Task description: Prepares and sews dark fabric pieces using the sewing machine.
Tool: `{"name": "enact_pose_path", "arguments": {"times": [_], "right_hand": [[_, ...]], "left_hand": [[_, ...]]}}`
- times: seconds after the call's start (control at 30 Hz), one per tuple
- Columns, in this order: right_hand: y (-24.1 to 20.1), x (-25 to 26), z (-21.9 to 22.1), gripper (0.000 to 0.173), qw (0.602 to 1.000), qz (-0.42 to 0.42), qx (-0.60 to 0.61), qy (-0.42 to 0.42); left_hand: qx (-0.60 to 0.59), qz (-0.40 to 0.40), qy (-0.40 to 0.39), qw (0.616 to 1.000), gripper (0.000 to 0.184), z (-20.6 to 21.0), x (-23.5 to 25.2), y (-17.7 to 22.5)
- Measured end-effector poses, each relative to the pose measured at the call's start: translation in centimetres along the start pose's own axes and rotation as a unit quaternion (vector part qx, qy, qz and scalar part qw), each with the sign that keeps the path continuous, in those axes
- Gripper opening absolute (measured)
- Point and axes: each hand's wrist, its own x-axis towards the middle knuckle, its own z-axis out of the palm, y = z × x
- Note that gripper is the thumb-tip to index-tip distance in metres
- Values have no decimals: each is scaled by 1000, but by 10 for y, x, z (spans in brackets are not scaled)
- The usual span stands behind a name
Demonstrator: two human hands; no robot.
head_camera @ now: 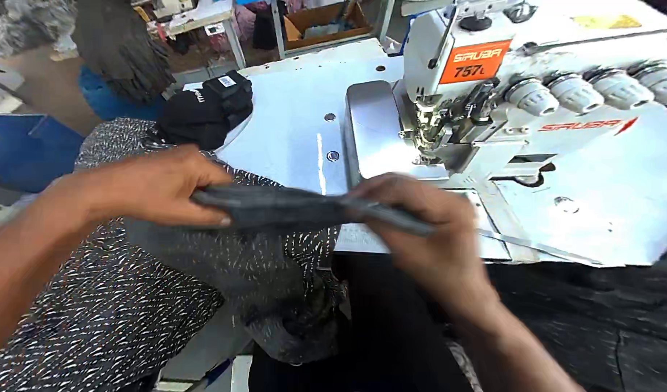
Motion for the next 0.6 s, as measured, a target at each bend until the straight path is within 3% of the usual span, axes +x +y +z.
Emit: {"name": "enact_pose_path", "arguments": {"times": [0.07, 0.1, 0.13, 0.2, 0.23, 0.27, 0.3, 0.37, 0.43, 0.6], "right_hand": [[4, 0, -38, 4, 992, -18, -61, 112], [5, 4, -52, 6, 979, -37, -84, 180], [7, 9, -63, 10, 964, -52, -84, 245], [1, 3, -69, 23, 950, -32, -1, 311], [-7, -10, -70, 24, 955, -2, 67, 288], [-14, -31, -76, 19, 961, 38, 141, 235], [-19, -54, -84, 16, 957, 78, 213, 180], [-25, -67, -91, 18, 952, 103, 273, 89], [-6, -75, -91, 13, 976, 134, 165, 44], [30, -56, -13, 15, 985, 167, -49, 12]], "left_hand": [[73, -132, -55, 987, 22, -1, -25, -11], [109, -177, -14, 978, 17, -9, -34, -13], [152, -197, 82, 965, 11, -21, -43, -19], [256, -209, 293, 897, 21, -31, -69, -28], [296, -219, 360, 857, 29, -27, -84, -30], [313, -213, 387, 841, 30, -13, -100, -33], [320, -181, 375, 851, 28, 7, -118, -39], [318, -90, 275, 903, 24, 61, -143, -55], [277, -56, 233, 930, 22, 107, -140, -60], [78, -242, 278, 926, 28, 141, -100, -52]]}}
